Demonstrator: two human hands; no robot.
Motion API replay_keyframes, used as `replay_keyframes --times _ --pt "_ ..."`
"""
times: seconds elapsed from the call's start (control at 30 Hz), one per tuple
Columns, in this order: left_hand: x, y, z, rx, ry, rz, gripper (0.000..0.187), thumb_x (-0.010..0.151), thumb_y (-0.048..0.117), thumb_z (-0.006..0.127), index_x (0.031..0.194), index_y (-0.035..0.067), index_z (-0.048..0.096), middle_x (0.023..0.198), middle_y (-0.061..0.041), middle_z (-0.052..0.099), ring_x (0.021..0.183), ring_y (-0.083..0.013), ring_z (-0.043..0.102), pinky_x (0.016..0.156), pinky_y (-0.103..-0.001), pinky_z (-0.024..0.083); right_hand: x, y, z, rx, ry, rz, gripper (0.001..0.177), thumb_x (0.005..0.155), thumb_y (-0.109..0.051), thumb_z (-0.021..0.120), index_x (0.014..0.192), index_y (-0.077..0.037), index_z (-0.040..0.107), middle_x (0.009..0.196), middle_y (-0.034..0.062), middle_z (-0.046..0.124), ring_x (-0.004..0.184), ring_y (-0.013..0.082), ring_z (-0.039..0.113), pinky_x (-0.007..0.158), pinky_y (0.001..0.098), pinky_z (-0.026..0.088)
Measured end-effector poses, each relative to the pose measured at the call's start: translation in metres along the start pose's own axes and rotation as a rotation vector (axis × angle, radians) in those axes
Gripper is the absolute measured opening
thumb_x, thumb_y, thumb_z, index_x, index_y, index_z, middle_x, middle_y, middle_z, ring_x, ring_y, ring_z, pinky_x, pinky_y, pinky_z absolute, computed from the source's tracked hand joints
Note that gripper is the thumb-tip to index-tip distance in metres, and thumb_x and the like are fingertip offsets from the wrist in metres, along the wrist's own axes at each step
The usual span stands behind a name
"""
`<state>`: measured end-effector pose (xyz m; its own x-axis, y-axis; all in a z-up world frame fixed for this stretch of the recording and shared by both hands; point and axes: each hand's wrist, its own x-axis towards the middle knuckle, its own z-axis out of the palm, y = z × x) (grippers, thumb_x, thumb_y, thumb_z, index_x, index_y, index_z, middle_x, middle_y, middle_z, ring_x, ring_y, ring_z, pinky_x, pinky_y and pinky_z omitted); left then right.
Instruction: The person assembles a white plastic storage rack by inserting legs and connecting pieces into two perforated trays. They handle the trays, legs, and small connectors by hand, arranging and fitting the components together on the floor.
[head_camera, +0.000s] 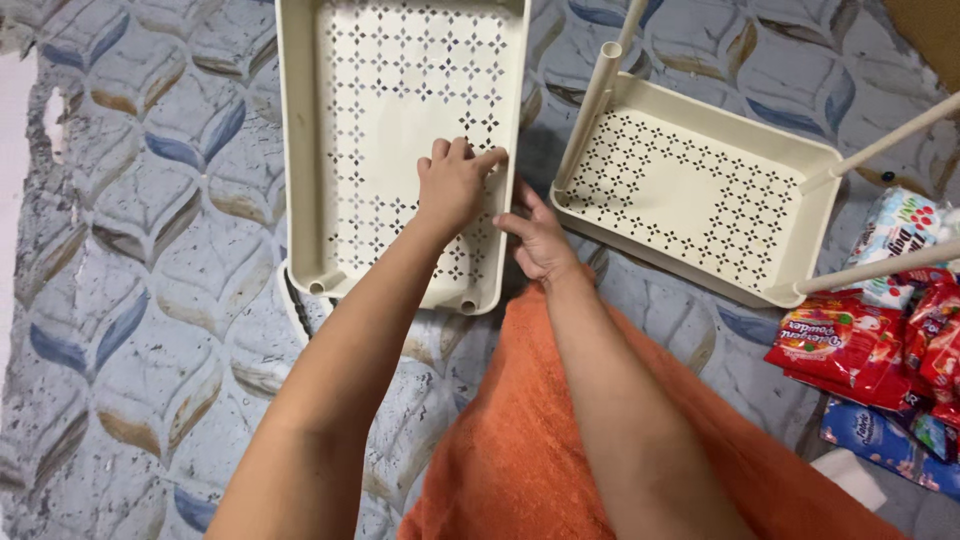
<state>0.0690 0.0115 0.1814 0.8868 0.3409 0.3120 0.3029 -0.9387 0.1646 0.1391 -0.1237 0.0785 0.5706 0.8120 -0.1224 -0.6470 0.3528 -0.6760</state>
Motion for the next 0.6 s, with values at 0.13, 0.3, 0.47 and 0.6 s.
replay_keyframes --times 0.13,0.3,0.47,0.6 --pt "-0.022 0.003 -0.010 -0.027 -0.016 -0.013 0.040 0.088 0.018 0.063 0.120 0.039 0.072 0.103 -0.002 0.058 0.104 -0.0272 0.052 0.083 -0.048 0.037 -0.005 0.001 0.005 0.137 0.011 0.047 0.077 0.079 0.004 0.070 0.149 -0.015 0.046 0.134 0.0089 0.058 0.126 0.0266 0.057 0.111 0.0459 0.049" --pt "-0.048 0.012 -0.022 0.048 0.011 0.062 0.037 0.090 0.018 0.061 0.119 0.039 0.072 0.101 -0.001 0.055 0.104 -0.0256 0.051 0.084 -0.047 0.037 -0.008 -0.003 0.006 0.255 -0.045 0.005 0.072 0.080 0.002 0.071 0.146 -0.014 0.050 0.132 0.0087 0.060 0.127 0.0267 0.056 0.114 0.0442 0.047" --pt "-0.071 0.015 -0.017 0.112 0.005 0.142 0.041 0.088 0.016 0.061 0.120 0.038 0.074 0.101 -0.003 0.053 0.104 -0.0265 0.050 0.084 -0.045 0.037 -0.008 -0.003 0.000 0.252 -0.038 -0.100 0.068 0.080 0.003 0.069 0.145 -0.009 0.052 0.132 0.0094 0.062 0.127 0.0263 0.057 0.114 0.0426 0.046" --pt "-0.087 0.017 -0.008 0.085 -0.068 0.111 0.040 0.088 0.018 0.061 0.118 0.040 0.075 0.100 -0.002 0.053 0.104 -0.0261 0.050 0.084 -0.046 0.037 -0.004 0.000 -0.004 0.254 -0.055 -0.149 0.068 0.080 0.005 0.066 0.145 -0.008 0.052 0.131 0.0097 0.062 0.126 0.0269 0.057 0.113 0.0428 0.047"
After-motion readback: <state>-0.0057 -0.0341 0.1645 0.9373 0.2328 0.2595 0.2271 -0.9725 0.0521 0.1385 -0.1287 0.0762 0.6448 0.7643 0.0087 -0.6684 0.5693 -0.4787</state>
